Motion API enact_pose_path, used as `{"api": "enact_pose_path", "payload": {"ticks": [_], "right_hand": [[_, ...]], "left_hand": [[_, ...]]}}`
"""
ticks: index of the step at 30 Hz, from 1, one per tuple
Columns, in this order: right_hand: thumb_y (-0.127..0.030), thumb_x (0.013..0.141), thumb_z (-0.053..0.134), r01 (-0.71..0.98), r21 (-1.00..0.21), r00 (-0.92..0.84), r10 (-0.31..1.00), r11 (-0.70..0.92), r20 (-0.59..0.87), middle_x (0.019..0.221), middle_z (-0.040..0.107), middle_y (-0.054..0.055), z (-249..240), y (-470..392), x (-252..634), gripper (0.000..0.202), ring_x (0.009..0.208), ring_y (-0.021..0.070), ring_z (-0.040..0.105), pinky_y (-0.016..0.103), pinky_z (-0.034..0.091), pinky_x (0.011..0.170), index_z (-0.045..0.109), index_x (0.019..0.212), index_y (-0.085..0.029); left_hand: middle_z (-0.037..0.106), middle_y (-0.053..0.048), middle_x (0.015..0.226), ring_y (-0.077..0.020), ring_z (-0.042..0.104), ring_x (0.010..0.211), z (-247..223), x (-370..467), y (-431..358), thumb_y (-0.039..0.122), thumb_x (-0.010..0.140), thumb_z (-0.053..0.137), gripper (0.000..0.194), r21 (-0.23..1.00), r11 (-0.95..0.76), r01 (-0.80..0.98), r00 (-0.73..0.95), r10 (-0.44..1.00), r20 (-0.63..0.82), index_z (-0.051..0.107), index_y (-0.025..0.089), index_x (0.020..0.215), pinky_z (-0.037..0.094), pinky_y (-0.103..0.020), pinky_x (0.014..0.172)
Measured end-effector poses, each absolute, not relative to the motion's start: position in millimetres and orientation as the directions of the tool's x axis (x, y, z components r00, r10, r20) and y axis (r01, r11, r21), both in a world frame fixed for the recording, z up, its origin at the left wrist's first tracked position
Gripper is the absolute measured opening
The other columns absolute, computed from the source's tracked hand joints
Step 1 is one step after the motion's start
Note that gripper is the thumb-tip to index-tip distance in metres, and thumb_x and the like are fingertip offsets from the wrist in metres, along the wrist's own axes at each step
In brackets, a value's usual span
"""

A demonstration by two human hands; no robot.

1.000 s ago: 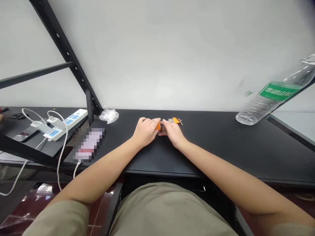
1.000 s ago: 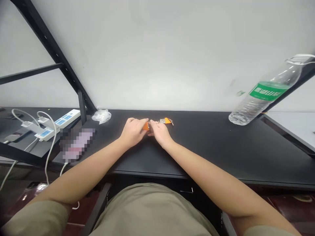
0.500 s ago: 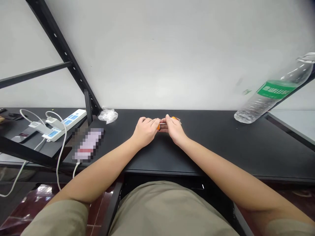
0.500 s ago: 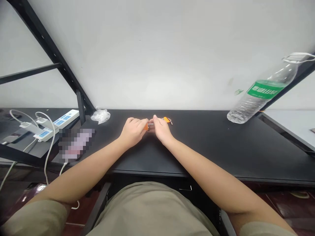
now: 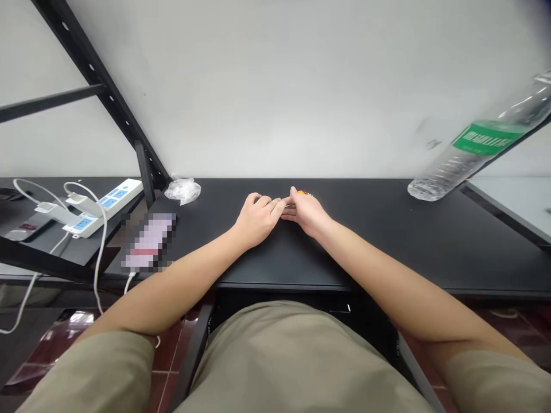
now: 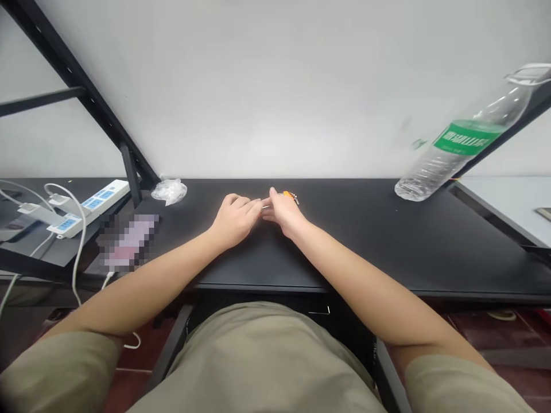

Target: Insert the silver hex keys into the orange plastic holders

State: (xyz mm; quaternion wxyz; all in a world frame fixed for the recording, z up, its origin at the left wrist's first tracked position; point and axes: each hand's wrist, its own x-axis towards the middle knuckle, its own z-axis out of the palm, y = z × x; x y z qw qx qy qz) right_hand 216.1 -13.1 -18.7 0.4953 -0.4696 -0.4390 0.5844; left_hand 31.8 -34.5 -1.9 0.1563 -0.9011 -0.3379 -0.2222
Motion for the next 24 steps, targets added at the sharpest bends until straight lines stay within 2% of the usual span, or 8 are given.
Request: {"api": "enact_pose_path", "payload": {"ticks": [3,5,8,10,14,19,21,24], "right_hand": [[-0.069,0.095,0.052,-0.064,-0.998,-0.138,0.990,-0.002,0.007,0.100,0.076,0.011,-12.8,-19.1,215.1,0.053,0.091,0.0264,0.072,0.042,0.060,0.081,0.074,0.090,-0.021],[-0.070,0.096,0.047,0.071,-0.979,-0.219,0.961,0.191,0.172,0.102,0.075,0.009,-6.7,-23.6,217.4,0.055,0.097,0.0260,0.069,0.042,0.056,0.087,0.075,0.094,-0.023],[-0.067,0.097,0.047,0.324,-0.803,-0.345,0.853,0.501,0.393,0.097,0.072,0.006,1.7,-25.5,230.0,0.052,0.096,0.0243,0.064,0.038,0.048,0.092,0.074,0.088,-0.024],[-0.066,0.096,0.049,0.473,-0.657,-0.411,0.807,0.587,0.424,0.082,0.067,0.006,4.5,-24.0,240.8,0.052,0.085,0.0229,0.061,0.036,0.044,0.087,0.071,0.076,-0.024],[-0.065,0.098,0.046,0.575,-0.585,-0.417,0.820,0.572,0.392,0.063,0.057,0.004,0.6,-23.4,246.3,0.060,0.068,0.0204,0.054,0.035,0.038,0.075,0.058,0.057,-0.023],[-0.074,0.099,0.033,0.488,-0.815,-0.238,0.946,0.312,0.220,0.052,0.053,0.002,-10.1,-26.4,223.3,0.070,0.055,0.0185,0.052,0.035,0.039,0.066,0.051,0.053,-0.024],[-0.078,0.096,0.032,0.451,-0.863,-0.200,0.968,0.229,0.153,0.051,0.053,0.002,-9.6,-25.8,218.7,0.071,0.053,0.0182,0.051,0.035,0.040,0.062,0.050,0.054,-0.024],[-0.079,0.094,0.038,0.449,-0.854,-0.214,0.960,0.262,0.181,0.053,0.056,0.001,-2.0,-25.9,225.2,0.069,0.056,0.0177,0.053,0.033,0.039,0.060,0.051,0.056,-0.023]], "left_hand": [[0.074,-0.014,0.105,-0.0288,0.066,0.098,-3.1,27.6,-24.1,0.022,0.100,0.048,0.033,0.013,-0.669,0.743,0.569,0.641,0.515,0.060,0.018,0.131,0.045,-0.046,0.088],[0.073,-0.010,0.099,-0.0257,0.066,0.092,-2.0,20.9,-17.9,0.026,0.096,0.056,0.035,0.121,-0.662,0.740,0.533,0.686,0.495,0.060,0.019,0.130,0.047,-0.039,0.082],[0.072,-0.002,0.099,-0.0184,0.065,0.087,2.1,11.8,-16.2,0.029,0.092,0.062,0.036,0.302,-0.711,0.635,0.559,0.693,0.454,0.060,0.025,0.128,0.050,-0.031,0.082],[0.072,-0.001,0.104,-0.0164,0.065,0.086,4.8,9.9,-19.4,0.029,0.091,0.063,0.040,0.358,-0.741,0.569,0.594,0.671,0.444,0.058,0.025,0.131,0.051,-0.029,0.083],[0.071,-0.004,0.099,-0.0200,0.063,0.088,6.2,15.0,-26.4,0.030,0.092,0.064,0.042,0.256,-0.804,0.536,0.693,0.593,0.411,0.058,0.023,0.132,0.049,-0.032,0.081],[0.068,-0.009,0.092,-0.0253,0.062,0.092,6.3,21.9,-28.6,0.028,0.095,0.059,0.034,0.033,-0.796,0.604,0.727,0.567,0.387,0.062,0.020,0.127,0.045,-0.039,0.084],[0.068,-0.009,0.093,-0.0261,0.062,0.095,6.9,22.2,-28.8,0.029,0.094,0.060,0.032,0.010,-0.791,0.612,0.726,0.567,0.391,0.064,0.020,0.124,0.044,-0.040,0.086],[0.069,-0.008,0.095,-0.0260,0.062,0.095,6.5,19.4,-27.6,0.035,0.090,0.066,0.039,0.074,-0.766,0.639,0.679,0.606,0.414,0.063,0.021,0.127,0.045,-0.040,0.086]]}}
